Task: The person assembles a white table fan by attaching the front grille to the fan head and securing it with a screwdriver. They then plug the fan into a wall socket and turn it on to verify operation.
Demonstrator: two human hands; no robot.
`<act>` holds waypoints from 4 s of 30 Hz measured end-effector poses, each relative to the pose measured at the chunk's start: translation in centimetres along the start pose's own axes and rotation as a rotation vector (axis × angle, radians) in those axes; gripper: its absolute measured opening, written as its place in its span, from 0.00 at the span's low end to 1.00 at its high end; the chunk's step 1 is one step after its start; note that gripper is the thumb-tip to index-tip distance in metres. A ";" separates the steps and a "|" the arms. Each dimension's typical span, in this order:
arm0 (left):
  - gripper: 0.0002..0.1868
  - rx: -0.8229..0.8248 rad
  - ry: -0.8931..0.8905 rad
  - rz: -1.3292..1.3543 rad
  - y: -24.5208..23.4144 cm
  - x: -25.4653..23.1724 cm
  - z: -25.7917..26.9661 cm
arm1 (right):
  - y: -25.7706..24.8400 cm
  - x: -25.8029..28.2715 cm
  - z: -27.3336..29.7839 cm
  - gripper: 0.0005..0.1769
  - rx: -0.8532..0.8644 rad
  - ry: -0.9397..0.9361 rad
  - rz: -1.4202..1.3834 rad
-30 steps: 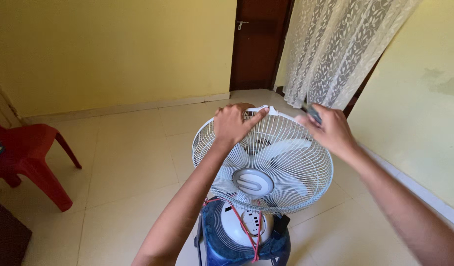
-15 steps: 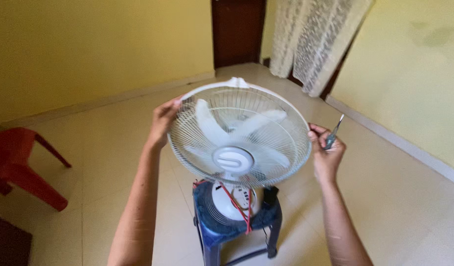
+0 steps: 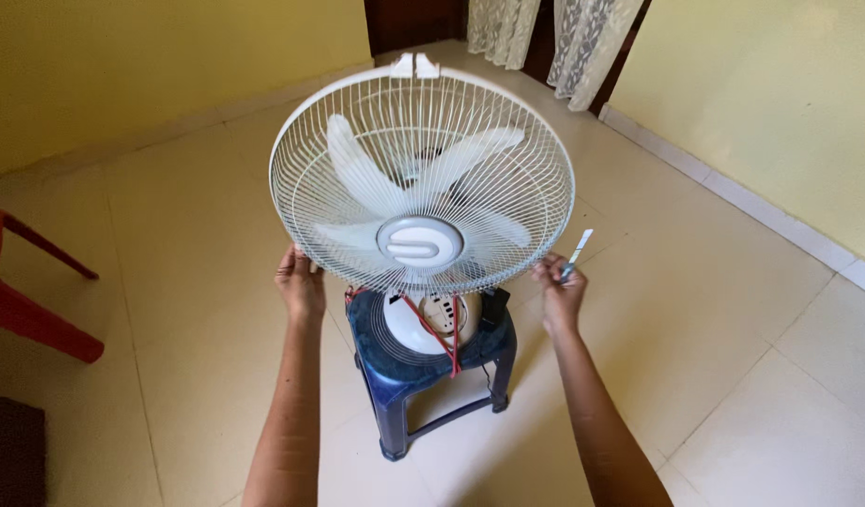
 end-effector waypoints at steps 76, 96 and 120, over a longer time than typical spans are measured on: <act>0.06 0.609 0.155 -0.585 14.8 -14.1 -8.3 | 4.7 11.6 -1.8 0.23 -0.042 -0.265 0.027; 0.16 0.871 0.279 -0.701 23.0 -15.6 -10.9 | 4.4 12.7 -0.8 0.23 -0.030 -0.297 0.074; 0.22 0.979 0.204 -0.594 28.6 -17.1 -10.1 | 17.9 27.4 -4.4 0.35 0.323 -0.445 0.339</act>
Point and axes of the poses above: each hand's wrist, its own z-axis away from the middle knuckle, its own y-axis out of the palm, x = y × z, the point moved 2 cm from there along -z, towards the middle knuckle, and after that the axes turned 13 degrees about y, right-handed, at the moved point
